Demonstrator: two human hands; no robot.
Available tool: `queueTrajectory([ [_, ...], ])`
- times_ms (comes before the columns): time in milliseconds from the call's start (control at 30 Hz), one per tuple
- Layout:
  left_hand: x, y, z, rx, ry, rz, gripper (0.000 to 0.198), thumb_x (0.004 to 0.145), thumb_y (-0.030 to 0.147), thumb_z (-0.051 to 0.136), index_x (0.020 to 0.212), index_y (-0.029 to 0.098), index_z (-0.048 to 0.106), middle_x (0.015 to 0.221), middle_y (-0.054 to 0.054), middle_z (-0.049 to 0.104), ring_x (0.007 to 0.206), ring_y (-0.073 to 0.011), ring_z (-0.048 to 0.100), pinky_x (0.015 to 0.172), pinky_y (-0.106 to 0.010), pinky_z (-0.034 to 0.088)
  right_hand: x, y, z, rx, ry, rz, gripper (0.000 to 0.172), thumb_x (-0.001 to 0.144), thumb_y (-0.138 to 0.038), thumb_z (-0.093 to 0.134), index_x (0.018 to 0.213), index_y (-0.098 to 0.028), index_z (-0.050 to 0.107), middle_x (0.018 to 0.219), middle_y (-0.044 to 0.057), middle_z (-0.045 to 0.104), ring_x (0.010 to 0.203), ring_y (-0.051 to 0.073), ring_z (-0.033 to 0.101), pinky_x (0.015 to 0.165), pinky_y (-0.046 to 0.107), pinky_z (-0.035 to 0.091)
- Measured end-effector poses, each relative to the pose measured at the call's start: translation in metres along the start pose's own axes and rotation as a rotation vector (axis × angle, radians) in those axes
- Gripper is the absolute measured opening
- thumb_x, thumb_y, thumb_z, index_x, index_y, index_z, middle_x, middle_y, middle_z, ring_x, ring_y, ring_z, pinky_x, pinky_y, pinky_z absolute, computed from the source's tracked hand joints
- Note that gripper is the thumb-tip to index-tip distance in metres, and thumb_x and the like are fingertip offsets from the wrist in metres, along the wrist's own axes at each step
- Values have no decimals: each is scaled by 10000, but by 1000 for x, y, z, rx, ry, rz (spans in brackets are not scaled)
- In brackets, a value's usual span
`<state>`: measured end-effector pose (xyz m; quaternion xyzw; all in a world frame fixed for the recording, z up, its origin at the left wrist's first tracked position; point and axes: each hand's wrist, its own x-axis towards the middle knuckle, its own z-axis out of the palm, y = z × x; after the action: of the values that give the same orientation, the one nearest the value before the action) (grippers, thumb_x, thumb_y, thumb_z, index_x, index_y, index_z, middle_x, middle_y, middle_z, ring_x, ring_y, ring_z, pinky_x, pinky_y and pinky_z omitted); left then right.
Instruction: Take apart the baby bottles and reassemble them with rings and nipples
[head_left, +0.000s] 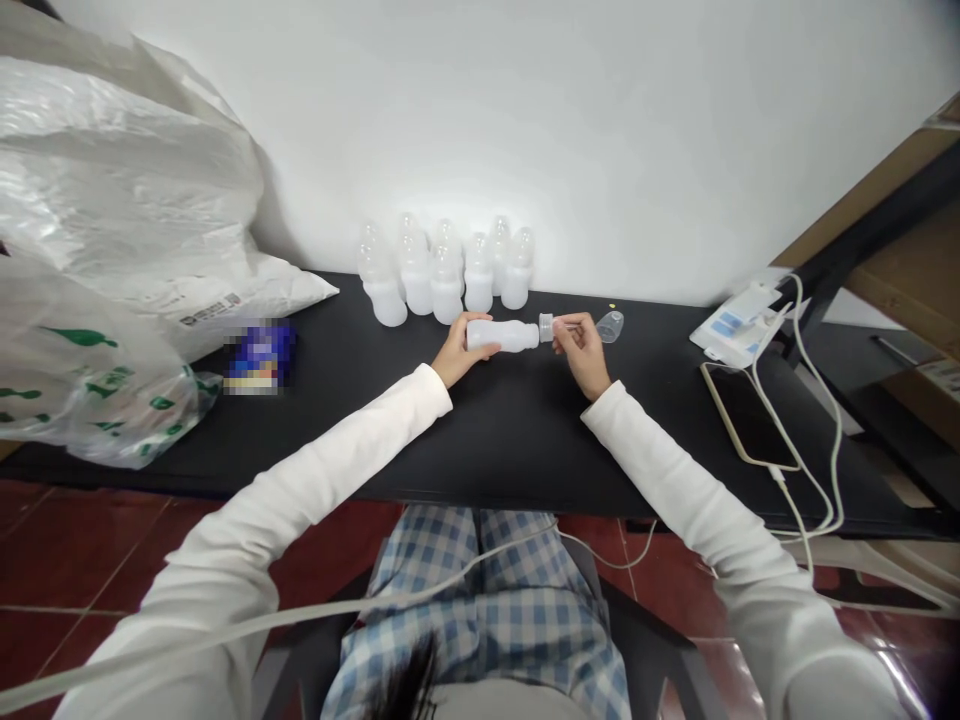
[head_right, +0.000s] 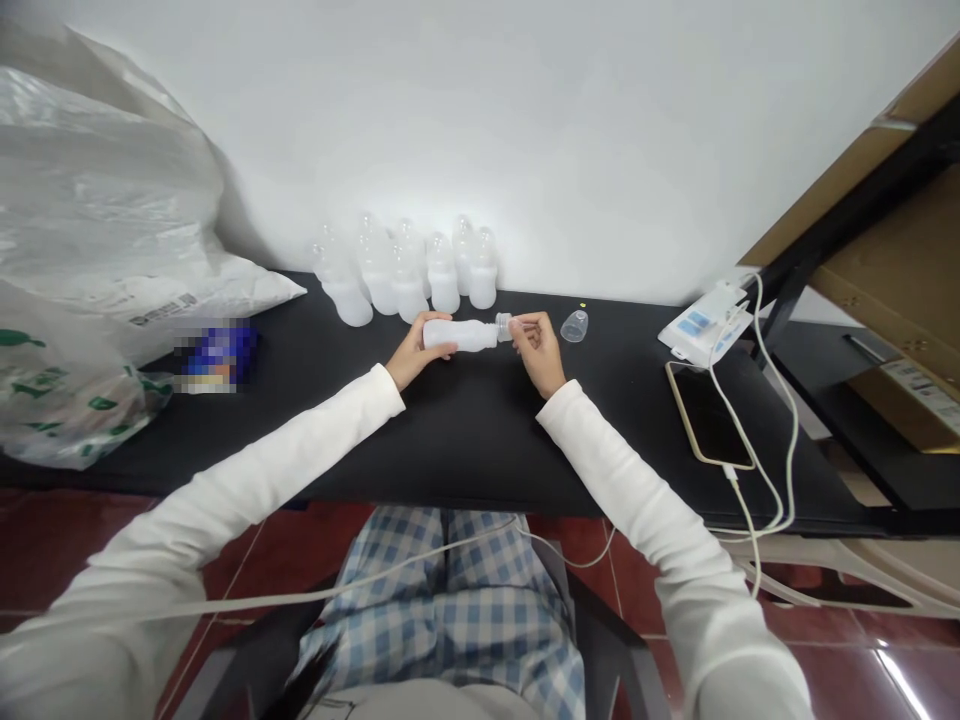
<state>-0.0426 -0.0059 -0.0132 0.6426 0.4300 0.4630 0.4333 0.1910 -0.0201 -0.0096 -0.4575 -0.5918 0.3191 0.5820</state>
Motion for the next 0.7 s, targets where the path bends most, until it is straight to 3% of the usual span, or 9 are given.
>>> queueTrajectory([
  [100,4,5,0,-252,-49,-131,533,729,271,741,1188,232,471,1032,-20,625,779,-120,653,688,-262,565,-2,-2,3,29,-97,23,514,775,-718,693,967,-255,580,792,-11,611,712,139,588,635,292,491],
  [233,6,13,0,-356,-28,-222,520,760,232,724,1198,226,443,873,29,628,637,-78,627,610,-215,540,-2,-7,3,46,-144,4,517,748,-688,739,995,-252,612,953,20,669,803,147,626,682,294,507],
  [367,8,13,-1,-307,-9,-286,315,869,382,683,1031,193,490,683,42,593,520,-70,579,512,-197,492,-1,-11,-1,-26,-169,-81,459,758,-617,771,1011,-259,637,1064,49,686,919,189,653,748,329,527],
  [533,11,4,-3,-192,-32,-260,453,830,607,691,897,207,489,518,64,532,430,-95,537,422,-208,406,-3,-11,-6,-208,-179,-291,236,851,-460,723,945,-259,645,1049,63,691,997,228,650,836,393,531],
  [700,11,1,-6,-111,-82,-222,495,814,680,663,844,214,498,510,45,558,401,-102,521,404,-228,381,-3,-13,-8,-413,-183,-485,67,918,-273,605,852,-265,615,1018,65,701,984,246,635,904,459,499],
])
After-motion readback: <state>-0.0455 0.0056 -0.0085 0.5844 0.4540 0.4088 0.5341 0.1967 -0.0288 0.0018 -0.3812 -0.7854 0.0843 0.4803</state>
